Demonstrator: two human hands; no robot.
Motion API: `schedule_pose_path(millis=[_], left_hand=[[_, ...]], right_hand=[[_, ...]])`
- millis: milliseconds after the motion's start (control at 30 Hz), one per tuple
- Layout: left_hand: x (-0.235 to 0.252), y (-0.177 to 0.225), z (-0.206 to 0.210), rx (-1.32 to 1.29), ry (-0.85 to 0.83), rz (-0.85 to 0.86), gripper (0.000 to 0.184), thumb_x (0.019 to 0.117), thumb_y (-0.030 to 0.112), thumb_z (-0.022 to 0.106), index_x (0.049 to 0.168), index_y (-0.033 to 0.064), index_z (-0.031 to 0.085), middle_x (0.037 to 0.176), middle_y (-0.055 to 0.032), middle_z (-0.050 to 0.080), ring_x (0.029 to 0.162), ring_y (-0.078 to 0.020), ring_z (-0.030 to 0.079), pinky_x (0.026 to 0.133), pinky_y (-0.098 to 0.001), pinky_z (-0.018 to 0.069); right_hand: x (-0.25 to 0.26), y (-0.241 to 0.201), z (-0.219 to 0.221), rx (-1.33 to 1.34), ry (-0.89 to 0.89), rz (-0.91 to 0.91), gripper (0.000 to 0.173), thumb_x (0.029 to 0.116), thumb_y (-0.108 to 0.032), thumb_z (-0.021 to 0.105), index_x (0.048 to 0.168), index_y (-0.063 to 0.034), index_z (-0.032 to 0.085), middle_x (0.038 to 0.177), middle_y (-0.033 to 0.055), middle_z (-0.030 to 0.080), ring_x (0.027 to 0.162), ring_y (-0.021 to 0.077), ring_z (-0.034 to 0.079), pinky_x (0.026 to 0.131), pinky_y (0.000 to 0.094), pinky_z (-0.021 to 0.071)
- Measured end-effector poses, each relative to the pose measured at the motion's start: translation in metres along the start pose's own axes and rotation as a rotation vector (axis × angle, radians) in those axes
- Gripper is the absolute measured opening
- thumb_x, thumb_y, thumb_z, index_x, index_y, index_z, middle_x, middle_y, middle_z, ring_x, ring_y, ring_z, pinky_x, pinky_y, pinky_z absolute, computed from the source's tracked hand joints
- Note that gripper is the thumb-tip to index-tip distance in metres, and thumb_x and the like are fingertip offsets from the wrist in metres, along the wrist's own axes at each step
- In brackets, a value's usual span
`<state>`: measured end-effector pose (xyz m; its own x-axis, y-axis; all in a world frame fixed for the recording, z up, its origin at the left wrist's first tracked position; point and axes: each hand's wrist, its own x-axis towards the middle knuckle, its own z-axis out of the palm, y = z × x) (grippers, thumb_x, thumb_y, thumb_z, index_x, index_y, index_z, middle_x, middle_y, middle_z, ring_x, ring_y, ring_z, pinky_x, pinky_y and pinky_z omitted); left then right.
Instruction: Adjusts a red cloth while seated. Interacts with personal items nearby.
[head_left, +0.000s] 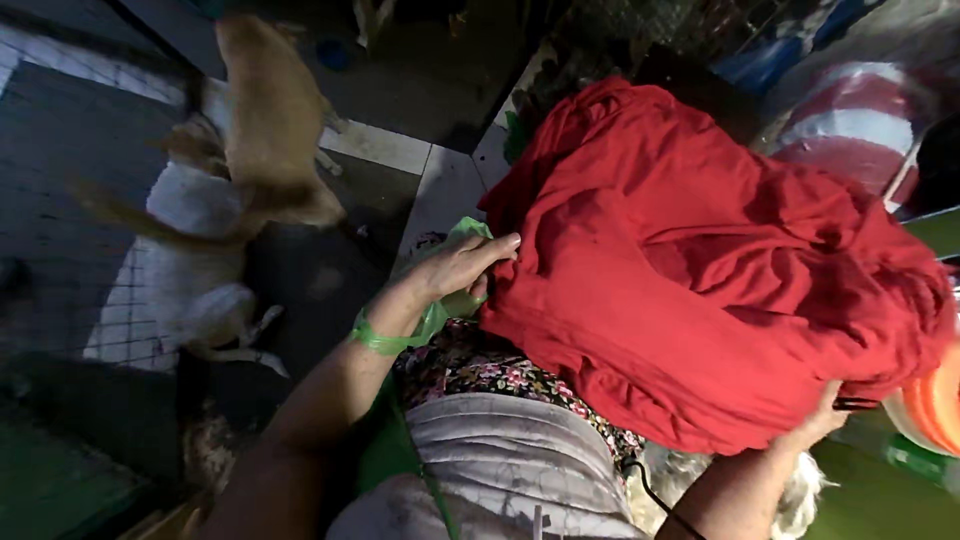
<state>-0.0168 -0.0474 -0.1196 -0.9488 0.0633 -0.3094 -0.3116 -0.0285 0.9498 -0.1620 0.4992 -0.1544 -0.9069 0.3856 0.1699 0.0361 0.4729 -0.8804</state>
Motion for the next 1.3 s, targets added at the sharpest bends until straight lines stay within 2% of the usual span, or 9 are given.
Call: schedule_pose_path(millis=[100,200,300,467,600,700,833,1033,1300], left_hand=[[-0.004,0.001,0.003,0.154,0.043,-0.087,0.049,0.1078,0.053,0.039,0.103,0.0144,0.069,0.070,-0.0015,0.063,0.051,-0.0104,0.057,0.048,-0.0274,0.0512],[-0.037,-0.030,0.001,0.278,0.177,0.224,0.030,0.1066,0.024,0.054,0.125,0.0025,0.064,0.098,-0.0102,0.069,0.074,-0.0132,0.064,0.063,-0.0266,0.0551],[-0.059,0.026,0.027,0.590,0.392,0.004,0.032,0.1007,0.011,0.064,0.132,0.0023,0.061,0.121,-0.0213,0.065,0.101,-0.0333,0.066,0.086,-0.0482,0.0547],[-0.077,0.021,0.035,0.713,0.310,0.213,0.019,0.0900,0.025,0.076,0.096,0.0065,0.075,0.088,-0.0055,0.071,0.078,-0.0138,0.068,0.074,-0.0340,0.0587],[-0.077,0.008,0.063,0.865,0.189,0.401,0.023,0.0877,0.026,0.076,0.105,0.0108,0.074,0.103,-0.0127,0.068,0.092,-0.0270,0.069,0.076,-0.0441,0.0582],[-0.066,-0.008,0.065,0.845,0.246,0.573,0.015,0.0949,0.022,0.069,0.098,0.0115,0.079,0.097,-0.0091,0.069,0.092,-0.0186,0.068,0.081,-0.0284,0.0564],[-0.081,-0.001,0.042,0.473,0.237,0.530,0.012,0.0888,0.013,0.076,0.091,0.0027,0.080,0.094,-0.0033,0.074,0.093,-0.0018,0.068,0.085,-0.0143,0.0549],[-0.126,0.020,0.001,0.374,0.358,0.268,0.009,0.0890,0.011,0.073,0.093,0.0069,0.080,0.095,0.0057,0.073,0.082,0.0013,0.069,0.075,-0.0151,0.0594],[-0.107,0.019,0.025,0.307,0.286,0.349,0.007,0.0892,0.012,0.074,0.091,0.0065,0.077,0.091,0.0062,0.075,0.079,0.0038,0.069,0.074,-0.0144,0.0591]], right_hand=[[-0.004,-0.009,0.001,-0.031,0.041,0.054,0.059,0.1062,-0.028,0.052,0.152,0.0062,0.036,0.151,0.0189,0.048,0.138,0.0103,0.048,0.116,0.0249,0.0350],[-0.009,-0.019,0.006,-0.006,0.045,0.063,0.056,0.1072,-0.025,0.049,0.150,0.0088,0.037,0.146,0.0184,0.050,0.129,0.0039,0.051,0.110,0.0196,0.0380],[-0.017,-0.038,0.012,-0.011,0.068,0.080,0.053,0.1060,-0.020,0.051,0.147,0.0127,0.039,0.143,0.0212,0.052,0.126,0.0045,0.053,0.108,0.0183,0.0386],[-0.027,-0.058,0.017,-0.060,0.075,0.121,0.051,0.1083,-0.018,0.046,0.147,0.0131,0.038,0.143,0.0212,0.051,0.124,0.0021,0.052,0.106,0.0162,0.0380],[-0.028,-0.060,0.018,-0.052,0.070,0.117,0.049,0.1080,-0.017,0.046,0.145,0.0146,0.038,0.137,0.0208,0.053,0.117,-0.0003,0.053,0.101,0.0142,0.0390],[-0.027,-0.058,0.018,-0.055,0.080,0.136,0.050,0.1075,-0.017,0.048,0.145,0.0144,0.039,0.141,0.0222,0.052,0.121,0.0023,0.053,0.104,0.0151,0.0386],[-0.029,-0.053,0.016,-0.055,0.067,0.119,0.052,0.1076,-0.019,0.046,0.148,0.0114,0.036,0.142,0.0204,0.051,0.122,0.0027,0.052,0.105,0.0160,0.0386],[-0.027,-0.054,0.017,-0.032,0.082,0.110,0.050,0.1065,-0.017,0.049,0.144,0.0153,0.039,0.137,0.0229,0.053,0.118,0.0015,0.054,0.102,0.0141,0.0394],[-0.031,-0.069,0.008,-0.035,0.098,0.019,0.055,0.0965,-0.017,0.065,0.137,0.0151,0.046,0.127,0.0219,0.057,0.112,0.0076,0.059,0.095,0.0186,0.0473]])
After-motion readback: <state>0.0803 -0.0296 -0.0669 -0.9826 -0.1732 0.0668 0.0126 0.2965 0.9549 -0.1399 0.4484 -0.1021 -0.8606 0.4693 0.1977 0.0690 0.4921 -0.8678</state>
